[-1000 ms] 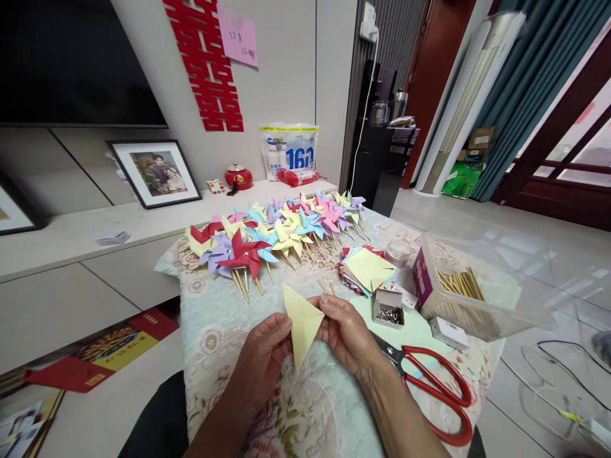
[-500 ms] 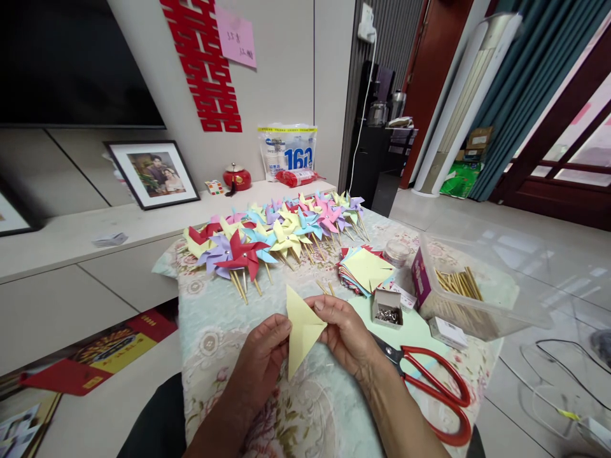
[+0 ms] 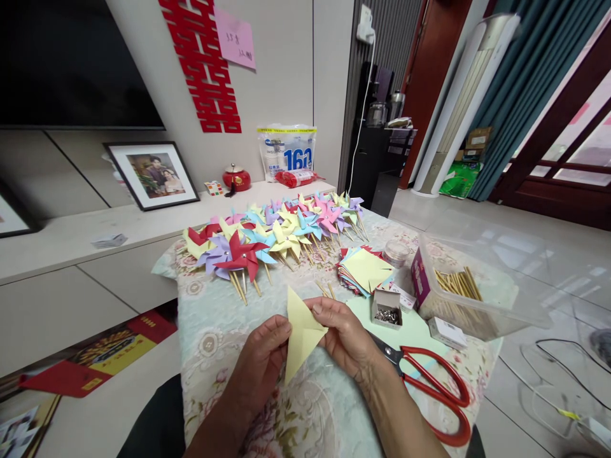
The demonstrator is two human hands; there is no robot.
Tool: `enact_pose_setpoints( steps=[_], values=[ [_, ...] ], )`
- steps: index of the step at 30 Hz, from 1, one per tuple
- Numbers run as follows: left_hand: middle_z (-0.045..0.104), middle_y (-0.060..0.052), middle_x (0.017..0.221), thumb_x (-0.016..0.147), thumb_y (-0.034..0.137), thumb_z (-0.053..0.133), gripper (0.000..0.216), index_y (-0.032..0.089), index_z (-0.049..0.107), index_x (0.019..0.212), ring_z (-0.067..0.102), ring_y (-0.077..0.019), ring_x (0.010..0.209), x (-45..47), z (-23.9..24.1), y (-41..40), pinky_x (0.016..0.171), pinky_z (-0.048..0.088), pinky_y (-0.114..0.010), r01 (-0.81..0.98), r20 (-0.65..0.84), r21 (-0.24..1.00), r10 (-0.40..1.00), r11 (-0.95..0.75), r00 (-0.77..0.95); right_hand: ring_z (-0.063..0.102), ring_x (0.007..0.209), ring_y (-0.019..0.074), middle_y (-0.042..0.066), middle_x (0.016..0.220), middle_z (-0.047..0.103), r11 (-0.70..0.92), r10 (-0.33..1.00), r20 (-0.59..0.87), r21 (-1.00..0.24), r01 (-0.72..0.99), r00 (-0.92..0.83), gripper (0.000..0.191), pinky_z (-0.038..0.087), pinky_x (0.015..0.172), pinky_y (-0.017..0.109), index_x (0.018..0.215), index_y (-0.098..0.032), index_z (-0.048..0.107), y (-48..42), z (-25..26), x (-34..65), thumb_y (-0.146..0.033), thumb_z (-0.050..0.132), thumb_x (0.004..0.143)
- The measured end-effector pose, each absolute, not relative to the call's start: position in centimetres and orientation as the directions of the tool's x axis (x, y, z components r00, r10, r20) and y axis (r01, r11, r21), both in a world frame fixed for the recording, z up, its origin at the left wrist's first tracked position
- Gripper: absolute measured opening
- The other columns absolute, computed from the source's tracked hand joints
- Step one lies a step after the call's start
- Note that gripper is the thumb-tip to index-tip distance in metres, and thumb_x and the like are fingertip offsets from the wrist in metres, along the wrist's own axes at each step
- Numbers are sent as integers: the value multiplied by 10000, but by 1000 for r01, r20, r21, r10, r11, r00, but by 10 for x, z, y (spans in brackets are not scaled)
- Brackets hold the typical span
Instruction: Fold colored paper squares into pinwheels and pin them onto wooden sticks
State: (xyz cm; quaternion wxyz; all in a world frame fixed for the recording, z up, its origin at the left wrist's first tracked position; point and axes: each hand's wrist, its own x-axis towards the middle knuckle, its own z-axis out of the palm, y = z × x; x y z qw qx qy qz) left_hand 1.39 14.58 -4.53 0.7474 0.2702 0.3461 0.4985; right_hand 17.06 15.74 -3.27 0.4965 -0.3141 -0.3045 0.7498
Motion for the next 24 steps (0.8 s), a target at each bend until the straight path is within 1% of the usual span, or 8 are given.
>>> enact_pose_setpoints(
  steps=[2,8,16,24],
  values=[
    [659,-21,588,682,321,800,221,173,642,639,623,-174,609,14,-46,146,612,474,-271,-557,-252,749,931,360,263,635,684,138,62,783,738,-330,933,-176,-766,-551,-314,281,495,690,242,935,-129,772,158,-32,171,-304,824,721],
    [669,-14,607,727,297,777,187,168,649,683,632,-167,623,13,-48,146,631,477,-263,-578,-234,730,928,365,290,640,687,124,61,804,740,-336,930,-166,-744,-577,-328,270,502,684,221,922,-117,775,159,-34,172,-286,830,719],
    [652,2,568,707,285,791,181,169,659,664,645,-176,630,13,-46,147,660,495,-275,-619,-209,690,922,376,326,661,701,127,72,822,748,-363,916,-159,-720,-591,-369,301,527,691,222,953,-108,773,159,-38,174,-282,842,718],
    [661,0,586,732,279,776,163,170,664,685,651,-169,627,12,-51,145,670,507,-277,-639,-192,663,913,391,360,673,704,124,77,838,752,-381,902,-141,-703,-600,-408,377,531,692,213,1014,-105,762,158,-38,173,-316,860,716]
  ],
)
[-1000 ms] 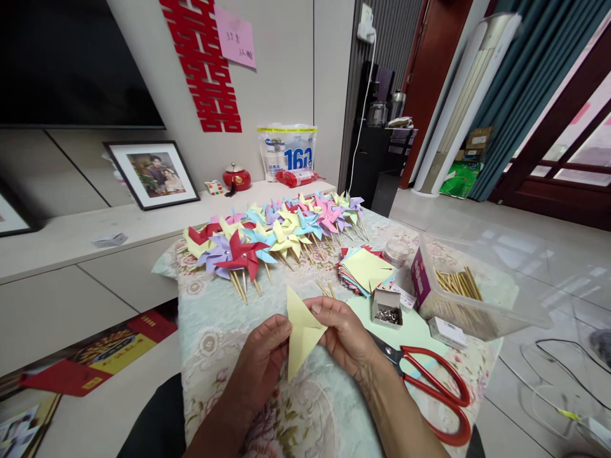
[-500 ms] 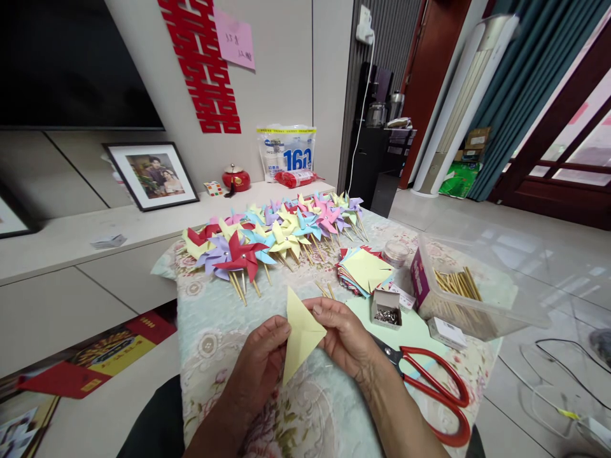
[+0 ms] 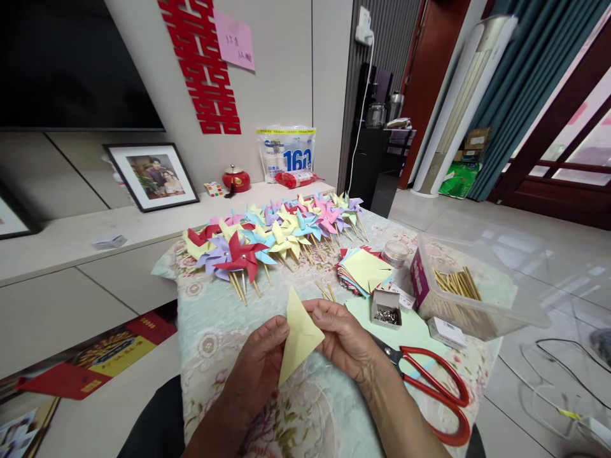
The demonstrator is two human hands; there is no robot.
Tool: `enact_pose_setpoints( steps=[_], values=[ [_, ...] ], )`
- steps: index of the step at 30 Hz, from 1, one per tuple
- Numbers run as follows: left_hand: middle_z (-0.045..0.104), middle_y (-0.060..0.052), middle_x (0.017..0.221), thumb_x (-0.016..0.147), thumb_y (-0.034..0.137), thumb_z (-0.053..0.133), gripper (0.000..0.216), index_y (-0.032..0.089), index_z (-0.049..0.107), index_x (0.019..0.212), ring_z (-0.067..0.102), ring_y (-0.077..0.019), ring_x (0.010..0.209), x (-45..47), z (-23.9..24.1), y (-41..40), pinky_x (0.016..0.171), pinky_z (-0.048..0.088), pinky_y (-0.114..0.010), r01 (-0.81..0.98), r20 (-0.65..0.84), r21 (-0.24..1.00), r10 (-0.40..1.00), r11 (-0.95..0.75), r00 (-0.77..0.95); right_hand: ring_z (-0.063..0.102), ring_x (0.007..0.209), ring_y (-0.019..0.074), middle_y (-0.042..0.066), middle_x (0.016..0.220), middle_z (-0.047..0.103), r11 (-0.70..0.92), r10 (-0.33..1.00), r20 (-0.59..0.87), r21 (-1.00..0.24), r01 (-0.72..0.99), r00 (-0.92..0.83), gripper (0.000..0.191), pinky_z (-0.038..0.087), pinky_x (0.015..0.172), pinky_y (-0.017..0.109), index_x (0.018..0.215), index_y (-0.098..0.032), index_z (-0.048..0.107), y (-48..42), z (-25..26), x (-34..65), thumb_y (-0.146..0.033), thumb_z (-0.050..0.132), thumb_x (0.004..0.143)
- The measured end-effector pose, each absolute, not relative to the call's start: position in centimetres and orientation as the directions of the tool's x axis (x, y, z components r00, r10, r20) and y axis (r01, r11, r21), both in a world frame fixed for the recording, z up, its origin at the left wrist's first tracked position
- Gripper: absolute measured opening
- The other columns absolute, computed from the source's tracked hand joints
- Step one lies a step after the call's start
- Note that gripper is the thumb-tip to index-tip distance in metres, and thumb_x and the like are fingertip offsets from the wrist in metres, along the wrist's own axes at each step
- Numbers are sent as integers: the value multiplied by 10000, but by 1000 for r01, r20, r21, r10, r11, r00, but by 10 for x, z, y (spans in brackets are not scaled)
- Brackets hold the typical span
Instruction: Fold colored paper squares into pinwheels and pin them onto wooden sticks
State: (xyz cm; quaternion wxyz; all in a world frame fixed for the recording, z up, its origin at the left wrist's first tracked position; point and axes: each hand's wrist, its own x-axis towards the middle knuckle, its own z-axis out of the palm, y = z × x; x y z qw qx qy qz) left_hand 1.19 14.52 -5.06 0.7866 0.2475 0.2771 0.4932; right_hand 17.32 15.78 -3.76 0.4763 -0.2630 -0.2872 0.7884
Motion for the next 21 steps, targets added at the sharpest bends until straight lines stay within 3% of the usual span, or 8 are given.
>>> enact_pose_setpoints(
  steps=[11,21],
  values=[
    [659,-13,600,707,304,792,198,184,641,660,651,-187,643,11,-49,146,644,508,-288,-622,-221,658,898,424,380,679,708,138,82,861,761,-386,900,-149,-708,-591,-410,437,524,679,224,1023,-110,754,157,-38,173,-339,886,675],
    [651,-13,599,712,326,779,210,180,630,693,638,-188,642,12,-48,145,617,471,-276,-605,-242,671,897,429,369,680,657,126,63,794,763,-408,902,-222,-720,-561,-370,351,522,645,217,965,-108,764,158,-33,171,-187,846,633]
  ],
)
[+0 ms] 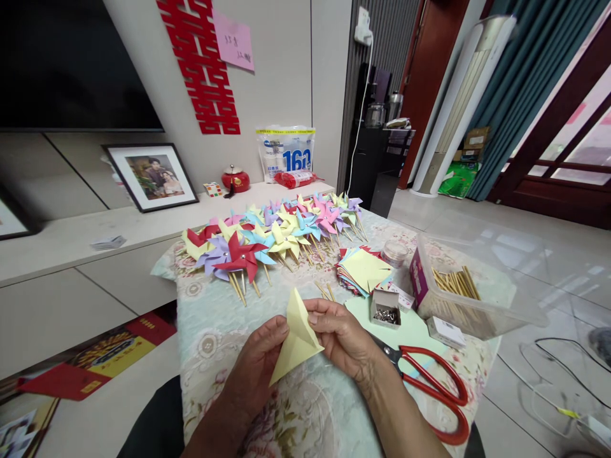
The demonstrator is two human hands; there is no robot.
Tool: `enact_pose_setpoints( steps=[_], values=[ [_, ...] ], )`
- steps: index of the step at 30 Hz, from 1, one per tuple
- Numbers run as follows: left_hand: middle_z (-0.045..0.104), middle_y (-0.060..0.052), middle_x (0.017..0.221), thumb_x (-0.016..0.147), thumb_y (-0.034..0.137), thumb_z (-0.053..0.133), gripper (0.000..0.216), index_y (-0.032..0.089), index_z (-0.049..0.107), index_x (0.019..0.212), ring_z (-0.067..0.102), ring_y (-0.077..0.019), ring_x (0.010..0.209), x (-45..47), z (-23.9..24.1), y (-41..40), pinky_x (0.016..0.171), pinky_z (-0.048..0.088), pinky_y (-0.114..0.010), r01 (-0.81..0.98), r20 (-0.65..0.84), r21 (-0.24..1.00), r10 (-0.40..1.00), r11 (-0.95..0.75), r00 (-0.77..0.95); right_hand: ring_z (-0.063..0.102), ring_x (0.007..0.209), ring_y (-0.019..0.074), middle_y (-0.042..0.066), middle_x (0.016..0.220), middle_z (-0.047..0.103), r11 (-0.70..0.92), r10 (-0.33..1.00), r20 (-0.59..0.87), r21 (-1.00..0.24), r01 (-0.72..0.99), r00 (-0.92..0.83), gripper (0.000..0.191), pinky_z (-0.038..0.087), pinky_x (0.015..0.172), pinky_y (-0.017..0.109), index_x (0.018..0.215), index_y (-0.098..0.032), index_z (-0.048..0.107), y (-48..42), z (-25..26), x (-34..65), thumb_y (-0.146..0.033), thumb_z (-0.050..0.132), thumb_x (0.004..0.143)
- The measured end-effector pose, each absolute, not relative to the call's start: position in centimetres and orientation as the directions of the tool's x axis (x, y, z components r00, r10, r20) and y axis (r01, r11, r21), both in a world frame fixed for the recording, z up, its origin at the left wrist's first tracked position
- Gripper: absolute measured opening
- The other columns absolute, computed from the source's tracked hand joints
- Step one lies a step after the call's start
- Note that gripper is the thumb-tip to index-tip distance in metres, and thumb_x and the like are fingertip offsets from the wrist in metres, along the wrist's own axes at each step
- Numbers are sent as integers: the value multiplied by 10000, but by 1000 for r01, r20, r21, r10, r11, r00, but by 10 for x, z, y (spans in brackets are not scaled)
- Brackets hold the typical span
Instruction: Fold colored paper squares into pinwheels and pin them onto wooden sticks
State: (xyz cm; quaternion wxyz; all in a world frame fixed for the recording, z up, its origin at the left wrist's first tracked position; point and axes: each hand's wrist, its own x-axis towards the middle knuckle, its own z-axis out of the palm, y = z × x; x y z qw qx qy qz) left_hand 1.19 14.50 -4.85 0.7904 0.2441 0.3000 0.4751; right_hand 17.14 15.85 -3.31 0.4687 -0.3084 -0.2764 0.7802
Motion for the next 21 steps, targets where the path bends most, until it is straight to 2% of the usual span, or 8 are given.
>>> enact_pose_setpoints(
  steps=[6,10,15,19,21],
  values=[
    [595,19,523,627,345,817,279,179,594,644,578,-153,540,17,-45,144,546,419,-253,-540,-317,723,901,431,296,639,567,109,27,780,758,-343,933,-235,-805,-483,-271,446,484,548,201,967,-142,756,158,-33,170,-72,813,529],
    [600,18,528,641,351,813,276,181,595,650,532,-132,520,19,-50,144,525,390,-240,-495,-313,754,898,432,308,632,573,118,6,757,742,-336,933,-236,-844,-418,-273,496,481,561,223,1007,-156,734,157,-34,170,-157,880,532],
    [624,-5,594,757,376,754,251,173,628,680,526,-125,545,18,-52,144,545,397,-237,-463,-264,791,906,400,331,617,559,133,-17,681,704,-338,935,-270,-877,-343,-230,519,461,563,246,1012,-163,720,157,-36,170,-245,902,532],
    [694,-61,714,829,520,650,359,164,688,852,626,-197,669,17,-48,143,635,466,-291,-488,-191,799,918,351,348,632,578,164,-7,686,714,-285,959,-266,-887,-364,-103,485,475,587,275,1012,-169,715,158,-34,169,-258,857,557],
    [716,-64,794,764,500,735,393,162,679,957,649,-210,738,19,-50,143,693,481,-303,-483,-136,824,932,295,337,629,578,168,2,697,721,-253,967,-251,-897,-362,-54,448,473,578,275,994,-161,716,158,-32,168,-258,834,573]
  ],
)
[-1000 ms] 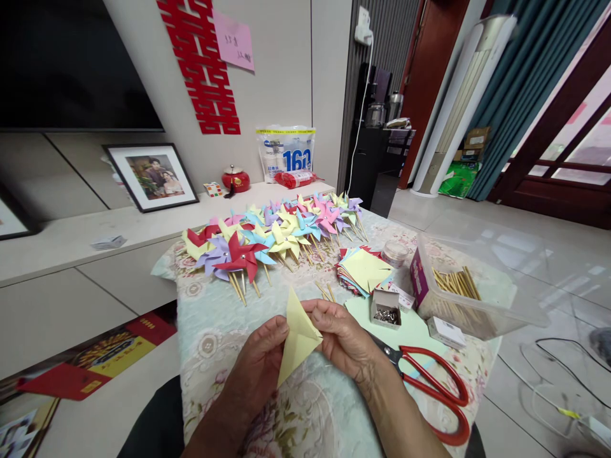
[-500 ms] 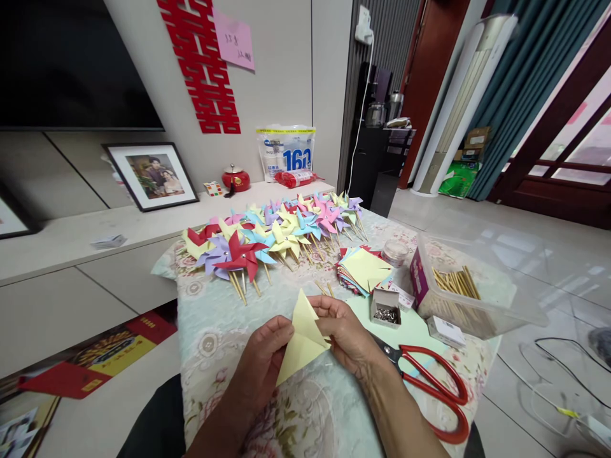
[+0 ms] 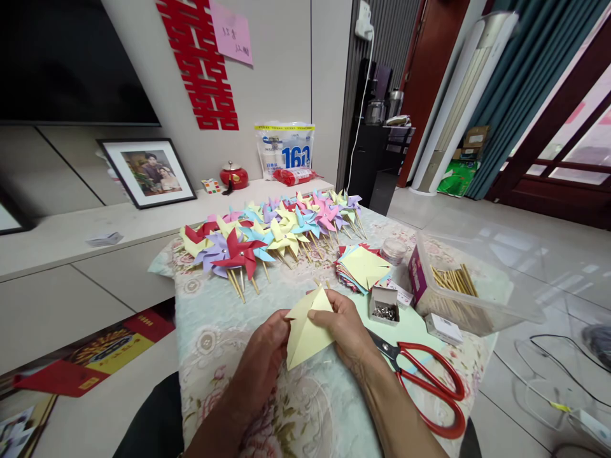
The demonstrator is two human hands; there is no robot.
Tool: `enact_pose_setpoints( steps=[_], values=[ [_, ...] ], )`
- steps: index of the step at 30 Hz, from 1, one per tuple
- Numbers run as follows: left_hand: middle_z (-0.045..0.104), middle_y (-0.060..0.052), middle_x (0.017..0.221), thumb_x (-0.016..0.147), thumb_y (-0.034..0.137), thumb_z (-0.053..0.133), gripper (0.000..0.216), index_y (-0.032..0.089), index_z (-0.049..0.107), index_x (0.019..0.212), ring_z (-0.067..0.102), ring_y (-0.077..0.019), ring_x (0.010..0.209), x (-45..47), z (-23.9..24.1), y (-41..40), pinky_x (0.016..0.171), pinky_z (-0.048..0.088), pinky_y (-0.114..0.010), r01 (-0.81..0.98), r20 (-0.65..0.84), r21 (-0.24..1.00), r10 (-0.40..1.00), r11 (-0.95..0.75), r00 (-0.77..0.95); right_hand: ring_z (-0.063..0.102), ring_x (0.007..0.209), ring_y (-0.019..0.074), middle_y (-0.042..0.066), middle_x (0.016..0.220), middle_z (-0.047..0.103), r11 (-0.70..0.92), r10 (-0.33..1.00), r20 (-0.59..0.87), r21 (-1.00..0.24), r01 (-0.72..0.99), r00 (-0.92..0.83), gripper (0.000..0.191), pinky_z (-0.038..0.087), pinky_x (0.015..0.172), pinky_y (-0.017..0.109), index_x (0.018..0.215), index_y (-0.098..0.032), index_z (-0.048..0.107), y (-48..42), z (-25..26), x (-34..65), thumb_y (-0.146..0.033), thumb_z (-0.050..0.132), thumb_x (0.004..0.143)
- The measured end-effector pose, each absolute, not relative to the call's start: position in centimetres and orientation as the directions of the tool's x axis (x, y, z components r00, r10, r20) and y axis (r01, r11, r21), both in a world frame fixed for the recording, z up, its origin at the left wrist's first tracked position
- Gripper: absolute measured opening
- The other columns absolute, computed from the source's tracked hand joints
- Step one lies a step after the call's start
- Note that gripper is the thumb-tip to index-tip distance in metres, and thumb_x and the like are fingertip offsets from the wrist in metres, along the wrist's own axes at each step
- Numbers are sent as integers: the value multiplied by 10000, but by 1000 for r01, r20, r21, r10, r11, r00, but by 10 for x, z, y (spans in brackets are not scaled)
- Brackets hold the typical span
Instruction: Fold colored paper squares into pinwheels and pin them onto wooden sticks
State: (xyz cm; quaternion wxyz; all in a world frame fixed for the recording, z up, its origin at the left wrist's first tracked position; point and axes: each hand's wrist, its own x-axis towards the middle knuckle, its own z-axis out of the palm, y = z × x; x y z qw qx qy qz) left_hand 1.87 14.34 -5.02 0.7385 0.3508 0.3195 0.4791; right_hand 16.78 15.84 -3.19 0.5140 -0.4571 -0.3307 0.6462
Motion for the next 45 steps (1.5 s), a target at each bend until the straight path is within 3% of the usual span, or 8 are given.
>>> enact_pose_setpoints(
  steps=[3,9,20,25,31,37,41,45],
  values=[
    [717,-40,824,610,352,881,462,159,662,969,641,-195,750,21,-58,145,710,479,-291,-426,-53,881,937,206,344,612,560,159,-3,675,712,-223,973,-229,-913,-341,-23,415,446,536,252,991,-156,716,158,-31,167,-246,807,596],
    [756,-60,793,707,361,801,379,121,715,989,674,-228,705,22,-57,142,686,503,-331,-391,-207,876,953,282,222,663,594,191,49,781,763,-279,958,-228,-886,-371,-176,429,500,587,297,1018,-149,723,157,-37,167,-256,819,614],
    [789,-78,893,711,283,784,398,169,730,1088,720,-288,861,20,-45,144,731,536,-346,-586,-224,752,953,303,205,719,725,225,70,886,785,-320,923,-195,-867,-382,-331,508,530,725,347,1096,-157,726,153,-34,167,-249,880,620],
    [785,-99,958,690,316,798,414,153,742,1066,710,-289,888,20,-44,144,745,533,-342,-574,-206,764,954,296,217,718,707,218,57,858,787,-241,969,-193,-864,-442,-151,499,540,723,345,1045,-169,723,158,-41,166,-242,902,586],
    [781,-107,869,706,345,786,367,113,755,989,697,-253,761,14,-45,145,598,506,-292,-526,-213,794,950,305,229,709,722,199,54,903,775,-118,979,-176,-901,-418,102,635,551,740,344,1092,-174,671,165,-43,173,-285,939,526],
    [786,-113,901,664,292,835,421,102,743,1028,714,-263,813,11,-47,146,723,533,-326,-525,-244,768,925,367,290,669,713,177,-9,807,714,-88,994,-104,-962,-260,47,658,516,676,298,1176,-186,672,165,-42,182,-268,915,570],
    [790,-112,906,614,274,861,466,114,746,1036,723,-295,844,13,-49,146,755,543,-364,-472,-256,779,896,413,362,689,728,191,23,857,757,-144,990,-139,-930,-339,-39,710,522,704,321,1229,-192,640,163,-39,181,-279,912,579],
    [788,-129,915,591,272,878,483,103,753,1025,727,-307,845,12,-49,147,772,544,-381,-440,-266,780,872,445,410,704,734,192,26,846,772,-129,991,-136,-897,-423,-14,700,530,722,326,1201,-199,634,163,-38,179,-263,921,565]
  ],
)
